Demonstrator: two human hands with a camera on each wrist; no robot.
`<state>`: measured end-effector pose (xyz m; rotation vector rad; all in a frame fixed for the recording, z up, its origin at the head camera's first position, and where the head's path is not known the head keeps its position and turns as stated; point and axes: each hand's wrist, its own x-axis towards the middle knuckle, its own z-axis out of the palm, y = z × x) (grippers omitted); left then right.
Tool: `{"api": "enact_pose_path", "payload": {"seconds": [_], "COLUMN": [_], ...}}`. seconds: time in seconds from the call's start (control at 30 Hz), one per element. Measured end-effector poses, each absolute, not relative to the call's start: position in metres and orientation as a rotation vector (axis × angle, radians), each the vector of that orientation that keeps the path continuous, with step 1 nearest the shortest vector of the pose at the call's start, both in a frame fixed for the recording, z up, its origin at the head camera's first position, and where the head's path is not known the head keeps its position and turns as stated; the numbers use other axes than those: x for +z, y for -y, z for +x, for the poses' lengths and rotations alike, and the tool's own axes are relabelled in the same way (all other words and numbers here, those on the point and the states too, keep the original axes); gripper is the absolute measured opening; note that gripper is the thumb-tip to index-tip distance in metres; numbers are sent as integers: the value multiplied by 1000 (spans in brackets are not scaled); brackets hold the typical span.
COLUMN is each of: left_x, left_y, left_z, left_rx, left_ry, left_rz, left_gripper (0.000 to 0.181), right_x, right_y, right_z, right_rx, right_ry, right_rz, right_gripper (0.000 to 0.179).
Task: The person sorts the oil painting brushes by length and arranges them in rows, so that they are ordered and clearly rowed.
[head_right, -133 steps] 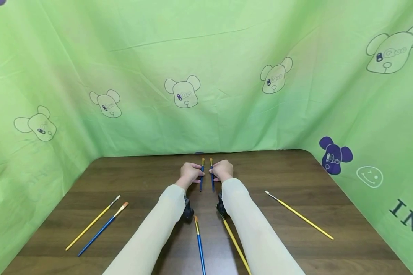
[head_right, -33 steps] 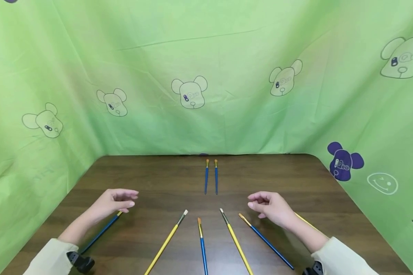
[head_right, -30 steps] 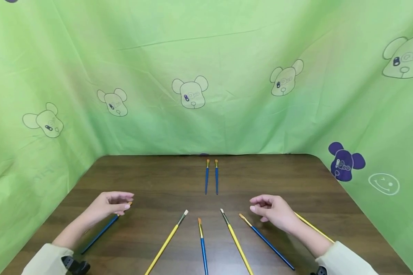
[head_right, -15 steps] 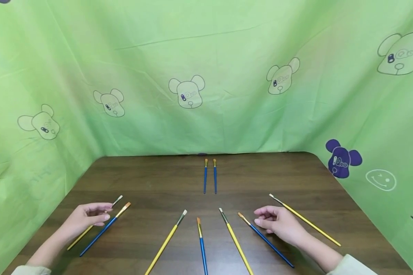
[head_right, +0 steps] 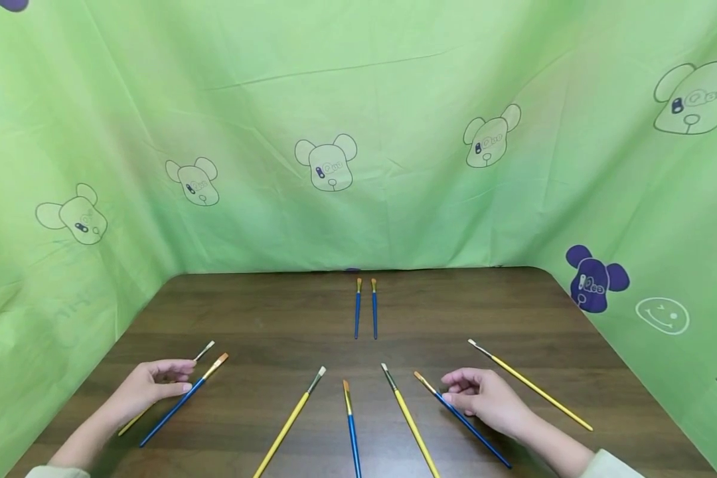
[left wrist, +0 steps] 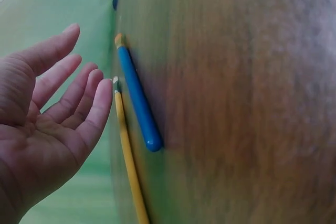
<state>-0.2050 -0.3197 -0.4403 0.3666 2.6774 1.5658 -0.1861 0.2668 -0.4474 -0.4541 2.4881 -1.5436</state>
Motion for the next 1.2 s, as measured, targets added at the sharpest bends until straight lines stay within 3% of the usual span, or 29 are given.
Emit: {"api": "enact_pose_path", "payload": {"seconds": [1.2], "left_x": [-458], "left_y": [313], "left_z": [-206], "left_rx": [1485], "left_ry": [-2686], "left_rz": [309], "left_gripper": [42], "right_x": [-456], "right_y": [-264], "right_z": [-181], "right_rx": [-1251], "right_ry": [-2713], "right_rz": [-538], "right_gripper": [46]}}
